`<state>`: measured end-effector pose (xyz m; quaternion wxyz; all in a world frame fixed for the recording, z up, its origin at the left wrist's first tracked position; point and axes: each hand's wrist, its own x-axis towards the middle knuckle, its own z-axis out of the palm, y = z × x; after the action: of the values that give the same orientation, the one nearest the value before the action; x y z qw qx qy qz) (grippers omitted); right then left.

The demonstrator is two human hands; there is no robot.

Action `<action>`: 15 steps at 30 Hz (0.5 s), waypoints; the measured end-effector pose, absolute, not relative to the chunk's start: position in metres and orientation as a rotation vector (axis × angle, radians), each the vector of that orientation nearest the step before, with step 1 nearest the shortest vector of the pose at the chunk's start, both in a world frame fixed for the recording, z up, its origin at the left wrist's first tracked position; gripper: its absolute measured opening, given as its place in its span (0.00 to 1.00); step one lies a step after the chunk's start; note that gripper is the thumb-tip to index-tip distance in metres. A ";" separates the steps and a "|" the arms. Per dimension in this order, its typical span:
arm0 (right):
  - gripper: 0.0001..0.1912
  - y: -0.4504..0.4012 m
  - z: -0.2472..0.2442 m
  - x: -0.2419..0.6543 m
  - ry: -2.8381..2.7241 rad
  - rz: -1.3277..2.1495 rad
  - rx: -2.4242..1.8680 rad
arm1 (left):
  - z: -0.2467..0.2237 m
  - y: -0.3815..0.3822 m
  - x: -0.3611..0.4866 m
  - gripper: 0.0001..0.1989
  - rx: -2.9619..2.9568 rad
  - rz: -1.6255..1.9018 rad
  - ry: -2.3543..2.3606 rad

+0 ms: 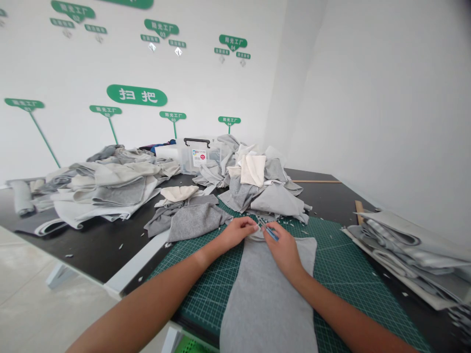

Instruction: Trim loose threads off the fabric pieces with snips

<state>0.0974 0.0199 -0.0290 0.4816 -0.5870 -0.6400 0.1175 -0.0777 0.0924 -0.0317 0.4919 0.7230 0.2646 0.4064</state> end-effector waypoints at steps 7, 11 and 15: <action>0.14 0.012 -0.022 0.093 -1.608 0.291 -1.458 | -0.033 0.095 -0.076 0.16 1.736 0.977 0.642; 0.12 0.009 -0.022 0.091 -1.653 0.252 -1.509 | -0.034 0.096 -0.076 0.14 1.715 0.976 0.616; 0.10 0.010 -0.023 0.092 -1.667 0.178 -1.521 | -0.033 0.095 -0.076 0.14 1.721 0.974 0.623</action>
<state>0.0917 0.0104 -0.0232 0.4249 -0.6083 -0.6666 0.0712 -0.0762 0.0945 -0.0326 0.5092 0.7144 0.2586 0.4043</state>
